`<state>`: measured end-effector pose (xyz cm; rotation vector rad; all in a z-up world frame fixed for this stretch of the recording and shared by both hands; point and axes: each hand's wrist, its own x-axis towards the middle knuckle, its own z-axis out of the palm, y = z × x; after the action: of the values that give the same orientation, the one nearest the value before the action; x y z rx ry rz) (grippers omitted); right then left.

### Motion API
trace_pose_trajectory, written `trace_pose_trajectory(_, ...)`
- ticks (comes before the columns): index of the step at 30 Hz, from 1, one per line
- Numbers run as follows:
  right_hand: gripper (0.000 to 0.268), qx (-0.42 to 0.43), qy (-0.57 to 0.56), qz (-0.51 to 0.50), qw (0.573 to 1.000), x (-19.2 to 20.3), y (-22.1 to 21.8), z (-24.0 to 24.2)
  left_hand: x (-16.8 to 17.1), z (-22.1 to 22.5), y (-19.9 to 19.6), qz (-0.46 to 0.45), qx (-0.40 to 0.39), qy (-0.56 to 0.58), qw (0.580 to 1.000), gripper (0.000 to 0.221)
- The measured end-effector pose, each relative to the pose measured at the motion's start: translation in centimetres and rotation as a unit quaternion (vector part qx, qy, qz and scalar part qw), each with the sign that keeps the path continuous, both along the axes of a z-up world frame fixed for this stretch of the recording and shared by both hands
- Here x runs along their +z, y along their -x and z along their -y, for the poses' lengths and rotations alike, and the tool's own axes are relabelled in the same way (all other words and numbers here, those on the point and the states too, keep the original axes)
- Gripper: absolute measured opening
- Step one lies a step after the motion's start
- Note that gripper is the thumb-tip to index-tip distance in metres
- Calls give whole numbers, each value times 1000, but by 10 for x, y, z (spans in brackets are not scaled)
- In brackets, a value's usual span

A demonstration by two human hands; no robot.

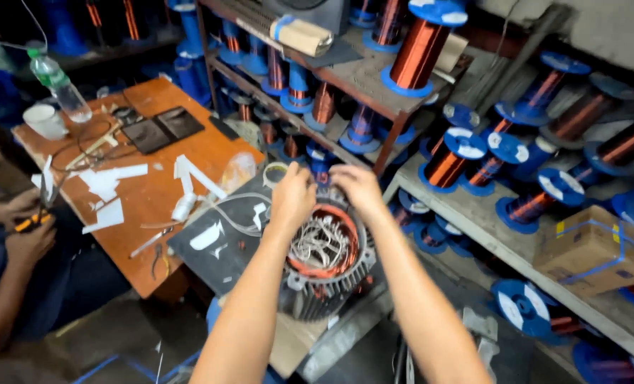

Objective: Repairing an electric motor by organizing and securing internal windings with tape

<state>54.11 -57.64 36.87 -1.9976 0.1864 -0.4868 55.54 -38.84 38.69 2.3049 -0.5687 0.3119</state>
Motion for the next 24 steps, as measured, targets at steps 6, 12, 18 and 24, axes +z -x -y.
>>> trace_pose_trajectory(6,26,83,165,84,979,86,68,-36,9,5,25,49,-3,-47,998,21)
trace_pose_trajectory(12,60,593,276,-25,756,199,177,-217,-28,18,6,88,15,-112,990,36)
trace_pose_trajectory(18,64,840,324,-131,416,204,214,-292,-34,23,0,138,18,-109,984,37)
trace_pose_trajectory(24,68,848,355,-140,367,201,209,-276,-38,32,-3,130,14,-101,986,37)
